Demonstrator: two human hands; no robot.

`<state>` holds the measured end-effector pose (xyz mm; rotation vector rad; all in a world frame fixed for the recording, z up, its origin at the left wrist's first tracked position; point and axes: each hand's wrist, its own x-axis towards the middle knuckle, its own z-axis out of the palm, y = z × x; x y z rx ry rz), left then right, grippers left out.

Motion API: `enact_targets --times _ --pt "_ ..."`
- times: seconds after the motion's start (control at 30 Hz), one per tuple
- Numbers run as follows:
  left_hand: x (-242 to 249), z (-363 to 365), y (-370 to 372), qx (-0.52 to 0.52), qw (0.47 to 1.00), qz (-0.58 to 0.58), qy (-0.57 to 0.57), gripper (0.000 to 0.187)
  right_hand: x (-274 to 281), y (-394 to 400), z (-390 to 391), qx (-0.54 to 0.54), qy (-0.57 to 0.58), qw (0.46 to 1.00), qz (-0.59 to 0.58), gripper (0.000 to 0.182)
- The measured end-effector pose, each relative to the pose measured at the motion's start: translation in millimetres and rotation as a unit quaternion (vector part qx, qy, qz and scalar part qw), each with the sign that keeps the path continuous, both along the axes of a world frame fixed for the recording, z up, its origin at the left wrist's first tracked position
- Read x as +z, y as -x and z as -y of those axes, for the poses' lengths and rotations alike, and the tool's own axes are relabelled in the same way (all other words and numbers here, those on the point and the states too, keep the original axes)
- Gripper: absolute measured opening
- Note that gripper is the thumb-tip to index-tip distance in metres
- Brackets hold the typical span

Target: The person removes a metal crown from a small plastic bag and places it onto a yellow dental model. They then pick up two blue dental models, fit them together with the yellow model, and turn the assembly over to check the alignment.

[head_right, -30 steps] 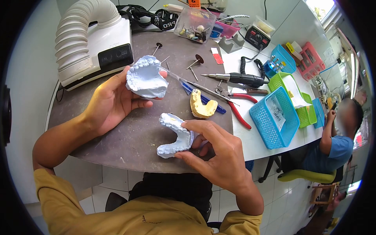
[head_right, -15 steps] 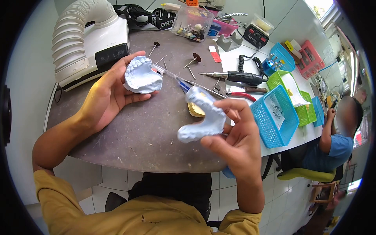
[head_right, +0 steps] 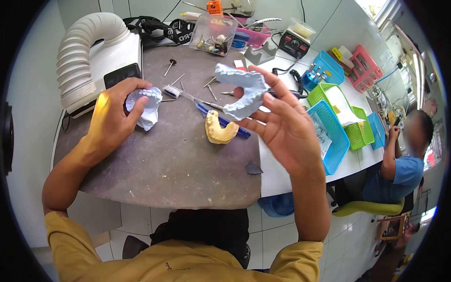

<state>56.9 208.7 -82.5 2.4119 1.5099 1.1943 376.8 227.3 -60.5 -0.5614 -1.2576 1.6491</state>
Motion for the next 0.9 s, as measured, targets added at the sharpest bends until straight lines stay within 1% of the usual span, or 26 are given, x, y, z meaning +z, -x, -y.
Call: enact_targets --times 0.07,0.1,0.13,0.17,0.2,0.23,0.3,0.33,0.37,0.43,0.47,0.5,0.57,0.6,0.67,0.8,0.87,0.9 --pt "-3 -4 4 0.001 1.0 -0.019 -0.018 0.019 -3 1 -2 0.043 0.031 0.998 -0.04 0.061" --pt "-2 -5 5 0.004 0.999 -0.04 -0.031 0.019 -5 1 -3 0.045 0.03 0.998 -0.041 0.061" --pt "-1 -6 5 0.008 0.999 -0.043 -0.03 0.019 -8 1 -2 0.032 0.029 0.998 -0.037 0.055" --pt "0 -6 4 0.008 1.0 -0.02 0.009 0.023 -11 1 -2 0.02 0.028 0.999 -0.033 0.051" --pt "1 -6 5 0.012 0.999 0.003 0.049 0.026 -12 2 0 0.004 0.024 0.999 -0.028 0.05" --pt "4 -5 5 0.021 0.998 0.0 0.052 0.026 -13 1 1 0.013 0.028 0.999 -0.031 0.05" --pt "10 -5 6 -0.019 0.993 0.003 0.119 0.039 -16 -3 1 0.001 0.032 0.998 -0.059 0.051" --pt "12 -6 10 -0.057 0.988 -0.029 0.14 0.062 -16 -1 3 -0.009 0.033 0.998 -0.058 0.052" --pt "13 -4 11 -0.051 0.988 -0.031 0.14 0.062 -17 -2 3 -0.003 0.034 0.998 -0.06 0.052" --pt "16 0 11 -0.129 0.98 -0.101 0.116 0.089 -20 -4 3 -0.03 0.028 0.997 -0.065 0.052" --pt "20 4 12 -0.14 0.97 -0.135 0.144 0.107 -18 -2 4 -0.036 0.025 0.996 -0.072 0.053" --pt "21 7 11 -0.137 0.97 -0.136 0.145 0.107 -18 -3 4 -0.033 0.026 0.996 -0.074 0.053" --pt "22 11 9 -0.086 0.977 -0.114 0.158 0.108 -18 -6 3 -0.045 0.013 0.995 -0.086 0.054" --pt "23 12 9 -0.084 0.977 -0.115 0.158 0.108 -17 -6 5 -0.047 0.021 0.995 -0.09 0.058" --pt "25 13 9 -0.046 0.982 -0.097 0.158 0.109 -17 -6 6 -0.049 0.019 0.995 -0.087 0.059" --pt "25 12 8 -0.033 0.98 -0.104 0.168 0.107 -18 -7 5 -0.048 0.008 0.994 -0.093 0.061" --pt "18 9 9 -0.071 0.986 -0.075 0.129 0.101 -18 -9 5 -0.042 0.01 0.995 -0.095 0.06" --pt "18 9 10 -0.071 0.986 -0.075 0.127 0.101 -18 -9 5 -0.035 0.013 0.995 -0.097 0.059"
